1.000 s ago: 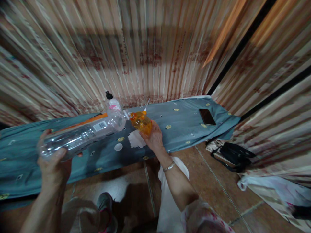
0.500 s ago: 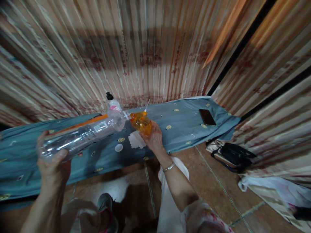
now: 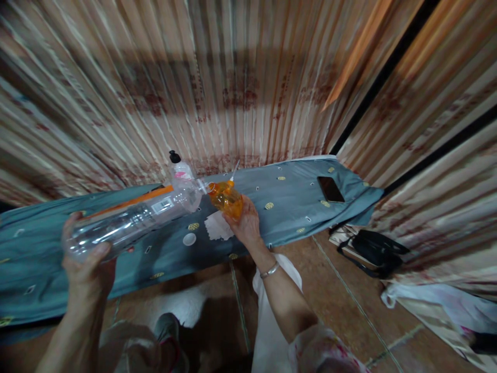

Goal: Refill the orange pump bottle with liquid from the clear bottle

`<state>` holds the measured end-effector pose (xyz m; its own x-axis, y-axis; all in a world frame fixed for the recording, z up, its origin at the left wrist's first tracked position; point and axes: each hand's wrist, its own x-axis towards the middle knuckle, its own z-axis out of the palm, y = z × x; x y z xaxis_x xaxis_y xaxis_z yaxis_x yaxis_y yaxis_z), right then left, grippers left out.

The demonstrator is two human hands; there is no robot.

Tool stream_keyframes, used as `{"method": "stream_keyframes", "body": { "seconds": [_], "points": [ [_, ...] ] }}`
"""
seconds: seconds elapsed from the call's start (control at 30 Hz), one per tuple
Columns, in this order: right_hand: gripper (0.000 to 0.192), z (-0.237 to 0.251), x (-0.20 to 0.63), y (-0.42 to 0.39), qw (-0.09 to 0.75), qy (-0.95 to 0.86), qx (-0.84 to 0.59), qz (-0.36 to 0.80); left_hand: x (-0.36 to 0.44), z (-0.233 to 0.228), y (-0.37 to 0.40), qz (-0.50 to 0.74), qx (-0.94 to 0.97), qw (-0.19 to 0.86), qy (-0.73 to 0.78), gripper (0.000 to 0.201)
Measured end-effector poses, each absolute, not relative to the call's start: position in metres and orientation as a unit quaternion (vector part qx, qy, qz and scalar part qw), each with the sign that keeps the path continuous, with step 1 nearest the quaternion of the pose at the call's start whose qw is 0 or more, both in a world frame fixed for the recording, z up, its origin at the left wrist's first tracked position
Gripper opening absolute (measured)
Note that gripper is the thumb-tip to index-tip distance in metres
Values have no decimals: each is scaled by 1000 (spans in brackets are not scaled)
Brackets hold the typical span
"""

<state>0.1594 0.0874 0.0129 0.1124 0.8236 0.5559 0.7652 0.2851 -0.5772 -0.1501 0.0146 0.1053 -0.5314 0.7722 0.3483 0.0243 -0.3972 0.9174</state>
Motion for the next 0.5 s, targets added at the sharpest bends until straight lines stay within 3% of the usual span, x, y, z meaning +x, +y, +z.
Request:
{"method": "stream_keyframes", "body": {
  "seconds": [0.5],
  "points": [
    [83,14,164,86,444,-663,-602,45,-149,99,19,693,491,196,490,97]
  ]
}}
